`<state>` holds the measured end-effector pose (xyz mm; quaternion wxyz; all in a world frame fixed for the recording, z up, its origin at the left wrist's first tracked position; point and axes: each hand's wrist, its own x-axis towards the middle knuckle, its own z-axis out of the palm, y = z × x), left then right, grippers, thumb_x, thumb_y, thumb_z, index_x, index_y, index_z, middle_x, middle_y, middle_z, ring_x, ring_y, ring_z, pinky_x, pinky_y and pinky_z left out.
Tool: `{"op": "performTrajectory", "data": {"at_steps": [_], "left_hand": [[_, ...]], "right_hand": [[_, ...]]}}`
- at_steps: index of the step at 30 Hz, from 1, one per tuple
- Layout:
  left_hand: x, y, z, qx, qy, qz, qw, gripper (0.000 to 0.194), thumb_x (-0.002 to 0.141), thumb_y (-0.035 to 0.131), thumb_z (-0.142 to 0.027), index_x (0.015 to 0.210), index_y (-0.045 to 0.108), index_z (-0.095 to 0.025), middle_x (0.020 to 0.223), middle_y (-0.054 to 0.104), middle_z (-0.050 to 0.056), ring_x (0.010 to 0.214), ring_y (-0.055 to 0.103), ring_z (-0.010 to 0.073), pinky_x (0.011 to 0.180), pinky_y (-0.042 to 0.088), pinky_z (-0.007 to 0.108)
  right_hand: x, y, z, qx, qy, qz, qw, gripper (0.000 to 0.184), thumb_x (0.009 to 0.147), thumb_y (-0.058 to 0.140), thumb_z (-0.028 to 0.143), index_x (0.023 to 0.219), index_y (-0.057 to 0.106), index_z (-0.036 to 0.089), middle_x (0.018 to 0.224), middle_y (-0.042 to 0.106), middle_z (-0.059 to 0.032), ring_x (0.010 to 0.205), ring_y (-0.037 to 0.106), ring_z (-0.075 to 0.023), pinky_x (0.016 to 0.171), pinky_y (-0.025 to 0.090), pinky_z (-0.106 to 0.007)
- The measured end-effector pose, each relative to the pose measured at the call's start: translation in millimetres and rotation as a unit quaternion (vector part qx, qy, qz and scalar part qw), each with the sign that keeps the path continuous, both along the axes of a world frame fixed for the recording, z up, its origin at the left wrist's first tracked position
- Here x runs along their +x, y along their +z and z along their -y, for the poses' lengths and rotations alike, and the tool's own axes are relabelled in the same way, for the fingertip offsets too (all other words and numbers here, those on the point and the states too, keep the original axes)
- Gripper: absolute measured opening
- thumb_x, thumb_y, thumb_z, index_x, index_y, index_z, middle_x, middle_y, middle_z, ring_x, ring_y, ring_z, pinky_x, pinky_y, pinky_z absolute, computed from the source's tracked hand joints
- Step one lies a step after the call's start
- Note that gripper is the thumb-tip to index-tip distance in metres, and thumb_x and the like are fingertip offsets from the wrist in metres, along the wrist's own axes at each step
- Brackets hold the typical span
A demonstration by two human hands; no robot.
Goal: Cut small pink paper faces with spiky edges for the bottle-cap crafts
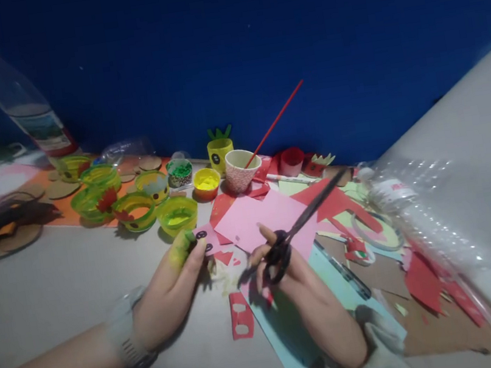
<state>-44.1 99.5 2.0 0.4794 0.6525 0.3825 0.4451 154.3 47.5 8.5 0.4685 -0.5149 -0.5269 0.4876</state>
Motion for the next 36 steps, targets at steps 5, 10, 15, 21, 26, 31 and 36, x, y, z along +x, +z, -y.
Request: {"op": "performTrajectory", "data": {"at_steps": [5, 10, 15, 21, 26, 31, 36], "left_hand": [[-0.6, 3.4, 1.0, -0.014, -0.013, 0.025, 0.999, 0.025, 0.101, 0.041, -0.035, 0.084, 0.052, -0.020, 0.071, 0.054, -0.004, 0.064, 0.049, 0.0100, 0.062, 0.041, 0.023], [-2.6, 5.0, 0.4, -0.005, 0.003, 0.030, 1.000, 0.026, 0.099, 0.045, -0.035, 0.081, 0.054, -0.019, 0.072, 0.054, -0.004, 0.068, 0.050, 0.0101, 0.065, 0.042, 0.021], [-3.8, 3.2, 2.0, -0.013, -0.014, 0.019, 1.000, 0.028, 0.099, 0.044, -0.040, 0.083, 0.053, -0.019, 0.073, 0.054, -0.002, 0.070, 0.050, 0.0115, 0.065, 0.042, 0.023], [-4.3, 2.8, 4.4, -0.042, -0.095, -0.019, 0.994, 0.029, 0.100, 0.042, -0.040, 0.085, 0.055, -0.018, 0.079, 0.058, 0.000, 0.076, 0.053, 0.0136, 0.065, 0.042, 0.025], [-4.8, 3.4, 4.7, -0.031, -0.102, -0.020, 0.994, 0.033, 0.101, 0.039, -0.041, 0.081, 0.052, -0.018, 0.072, 0.053, -0.002, 0.068, 0.047, 0.0115, 0.065, 0.040, 0.024], [-3.7, 5.9, 4.1, -0.038, -0.108, -0.015, 0.993, 0.033, 0.101, 0.038, -0.039, 0.078, 0.049, -0.019, 0.073, 0.054, -0.002, 0.071, 0.049, 0.0124, 0.066, 0.040, 0.025], [-3.6, 5.0, 3.8, -0.028, -0.103, -0.016, 0.994, 0.031, 0.101, 0.040, -0.037, 0.077, 0.049, -0.020, 0.073, 0.054, -0.003, 0.069, 0.049, 0.0122, 0.065, 0.040, 0.025]], "right_hand": [[-5.4, -3.4, 4.0, -0.084, 0.049, 0.014, 0.995, 0.047, 0.083, 0.068, 0.054, 0.118, 0.062, 0.023, 0.080, 0.056, 0.0008, 0.068, 0.049, -0.0135, 0.064, 0.045, -0.025], [-1.6, 7.9, 2.4, -0.124, 0.196, 0.003, 0.973, 0.076, 0.069, 0.056, 0.082, 0.108, 0.065, 0.017, 0.065, 0.048, 0.0032, 0.060, 0.045, -0.0145, 0.062, 0.045, -0.028], [0.7, 24.0, 0.8, -0.138, 0.312, 0.062, 0.938, 0.056, 0.085, 0.054, 0.068, 0.105, 0.064, 0.016, 0.074, 0.056, -0.0011, 0.066, 0.050, -0.0156, 0.066, 0.047, -0.027], [-3.5, 12.5, 5.6, -0.108, 0.317, 0.024, 0.942, 0.047, 0.086, 0.058, 0.062, 0.097, 0.058, 0.016, 0.078, 0.056, -0.0004, 0.067, 0.051, -0.0136, 0.068, 0.045, -0.026], [-3.8, 2.1, 9.4, -0.104, 0.303, 0.040, 0.947, 0.057, 0.082, 0.054, 0.071, 0.095, 0.058, 0.016, 0.078, 0.055, -0.0017, 0.070, 0.052, -0.0158, 0.066, 0.043, -0.028], [-1.5, 12.3, 5.9, -0.103, 0.321, 0.075, 0.938, 0.047, 0.086, 0.056, 0.063, 0.094, 0.057, 0.017, 0.073, 0.048, 0.0012, 0.067, 0.046, -0.0146, 0.064, 0.043, -0.027], [0.7, 18.1, 1.2, -0.078, 0.313, 0.148, 0.935, 0.037, 0.088, 0.058, 0.055, 0.089, 0.057, 0.018, 0.076, 0.051, -0.0003, 0.066, 0.043, -0.0148, 0.063, 0.042, -0.027]]}}
